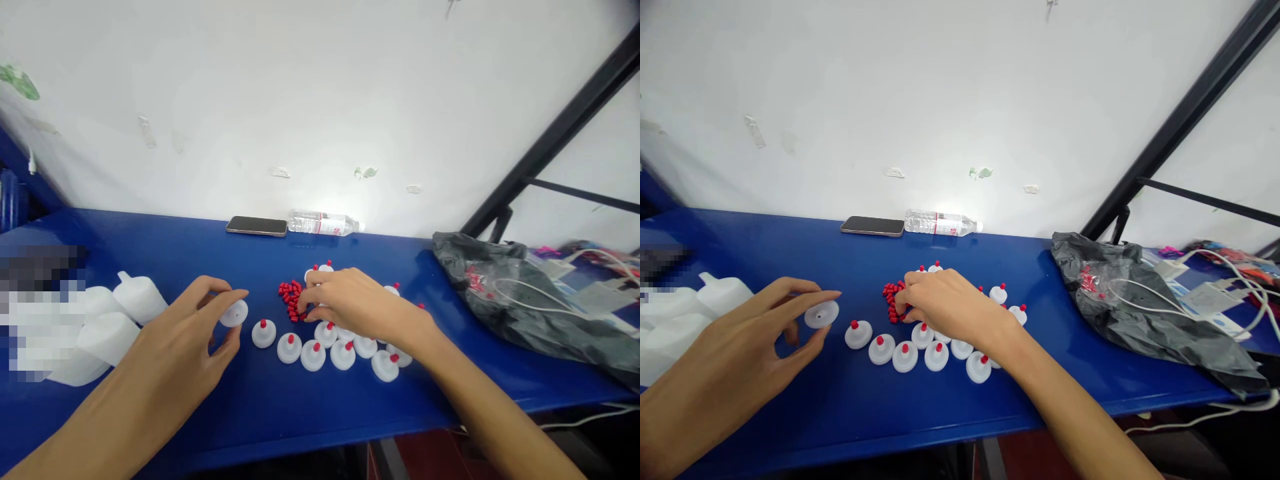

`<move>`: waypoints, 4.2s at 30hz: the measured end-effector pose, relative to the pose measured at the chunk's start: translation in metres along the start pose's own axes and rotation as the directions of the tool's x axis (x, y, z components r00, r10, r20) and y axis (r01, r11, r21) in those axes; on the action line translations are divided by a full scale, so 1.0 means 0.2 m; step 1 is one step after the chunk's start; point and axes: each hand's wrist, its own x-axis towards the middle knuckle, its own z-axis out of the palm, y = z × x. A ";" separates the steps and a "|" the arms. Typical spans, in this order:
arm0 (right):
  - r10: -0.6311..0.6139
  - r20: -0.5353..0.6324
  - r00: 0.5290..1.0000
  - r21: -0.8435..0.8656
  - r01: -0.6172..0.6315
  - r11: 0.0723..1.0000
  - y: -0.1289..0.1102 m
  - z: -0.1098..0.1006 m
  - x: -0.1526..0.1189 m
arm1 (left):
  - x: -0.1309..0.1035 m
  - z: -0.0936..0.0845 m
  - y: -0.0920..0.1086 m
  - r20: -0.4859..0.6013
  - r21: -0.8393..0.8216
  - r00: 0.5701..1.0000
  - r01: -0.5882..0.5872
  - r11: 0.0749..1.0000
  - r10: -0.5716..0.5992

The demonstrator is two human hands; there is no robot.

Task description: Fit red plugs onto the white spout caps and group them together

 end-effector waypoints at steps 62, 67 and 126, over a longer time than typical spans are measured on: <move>-0.144 -0.602 0.786 0.403 0.454 0.795 -0.11 0.11 0.03 | -0.03 -0.05 0.15 -0.205 -0.053 0.969 -0.151 0.987 0.137; -0.214 -0.594 0.776 0.318 0.471 0.823 -0.08 0.12 0.02 | -0.05 -0.01 0.14 -0.221 -0.068 0.966 -0.152 0.986 0.134; 0.012 -0.030 0.999 0.087 -0.009 0.996 -0.05 0.02 0.03 | -0.04 -0.08 -0.09 0.010 0.069 0.983 0.180 0.981 -0.181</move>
